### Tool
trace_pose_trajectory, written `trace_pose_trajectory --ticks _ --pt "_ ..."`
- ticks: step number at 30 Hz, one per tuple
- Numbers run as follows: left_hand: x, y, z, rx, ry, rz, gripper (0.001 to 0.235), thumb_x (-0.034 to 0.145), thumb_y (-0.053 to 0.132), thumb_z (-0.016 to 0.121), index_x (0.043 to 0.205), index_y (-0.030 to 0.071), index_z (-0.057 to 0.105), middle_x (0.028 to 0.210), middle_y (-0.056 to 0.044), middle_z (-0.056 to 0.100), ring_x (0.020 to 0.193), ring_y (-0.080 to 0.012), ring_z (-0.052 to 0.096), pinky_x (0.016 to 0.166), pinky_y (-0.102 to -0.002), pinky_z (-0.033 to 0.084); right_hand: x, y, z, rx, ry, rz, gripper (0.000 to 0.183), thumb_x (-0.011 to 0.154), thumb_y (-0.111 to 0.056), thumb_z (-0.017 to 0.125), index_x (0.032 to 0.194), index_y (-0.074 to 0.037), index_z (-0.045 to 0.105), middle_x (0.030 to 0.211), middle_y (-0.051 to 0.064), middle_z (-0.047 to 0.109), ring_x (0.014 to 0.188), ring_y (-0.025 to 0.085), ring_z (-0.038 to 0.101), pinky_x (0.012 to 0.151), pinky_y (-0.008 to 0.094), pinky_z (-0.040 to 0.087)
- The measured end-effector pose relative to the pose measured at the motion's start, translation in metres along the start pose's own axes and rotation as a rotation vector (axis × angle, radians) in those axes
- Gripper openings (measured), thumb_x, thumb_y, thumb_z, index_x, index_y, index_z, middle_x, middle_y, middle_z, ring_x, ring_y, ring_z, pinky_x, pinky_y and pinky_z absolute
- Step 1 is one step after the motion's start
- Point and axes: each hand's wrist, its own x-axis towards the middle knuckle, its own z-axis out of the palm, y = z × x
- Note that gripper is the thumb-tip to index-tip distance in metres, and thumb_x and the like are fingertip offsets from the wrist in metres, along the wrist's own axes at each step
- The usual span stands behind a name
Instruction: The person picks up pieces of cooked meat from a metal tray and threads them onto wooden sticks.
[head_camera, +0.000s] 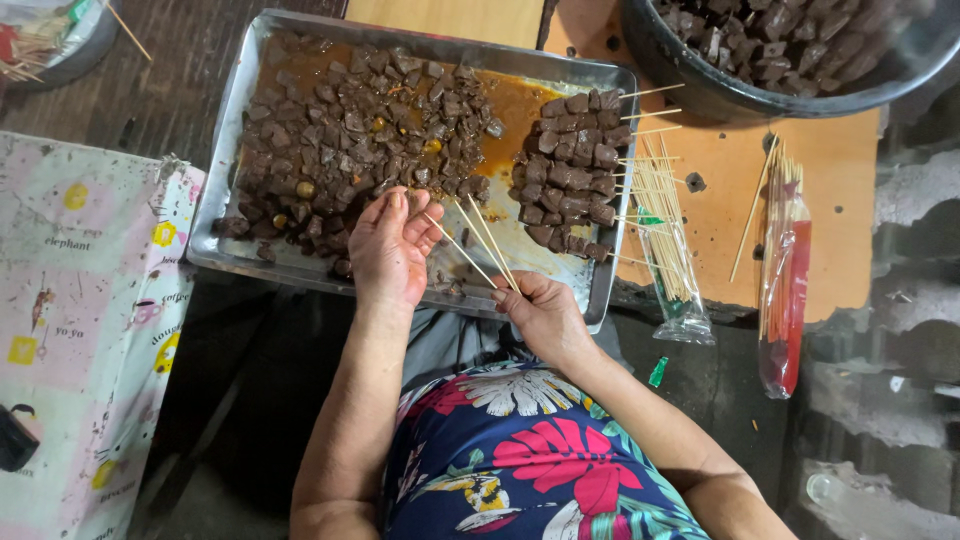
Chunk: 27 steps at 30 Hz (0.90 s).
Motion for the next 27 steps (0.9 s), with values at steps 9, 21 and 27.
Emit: trace_pose_trajectory --ticks 9,21,27 --pt "-0.002 -0.005 -0.01 0.036 -0.067 0.003 0.014 0.1 0.014 0.064 0.113 0.007 0.065 0.103 -0.011 0.075 0.088 -0.024 0.076 0.072 -0.036 0.063 0.005 0.011 0.002 0.11 -0.014 0.016 0.017 0.096 -0.003 0.068 0.111 0.002 0.074 0.088 0.001 0.073 0.079 0.008 0.064 0.075 0.024 0.056" --pt "-0.022 -0.024 -0.009 0.251 -0.227 -0.172 0.014 0.1 0.008 0.061 0.112 0.003 0.064 0.102 -0.016 0.074 0.085 -0.0229 0.076 0.068 -0.032 0.062 0.014 0.001 0.009 0.203 -0.019 0.11 0.012 0.097 -0.009 0.068 0.105 -0.004 0.076 0.075 -0.003 0.068 0.053 0.002 0.047 0.048 0.021 0.037" --pt "-0.026 -0.039 -0.021 0.16 -0.252 -0.155 0.014 0.102 0.01 0.065 0.113 0.001 0.063 0.105 -0.014 0.073 0.087 -0.0203 0.073 0.068 -0.028 0.059 0.014 -0.009 0.007 0.221 -0.037 0.14 0.015 0.099 -0.009 0.065 0.107 -0.002 0.075 0.073 -0.001 0.067 0.049 0.004 0.047 0.043 0.022 0.037"
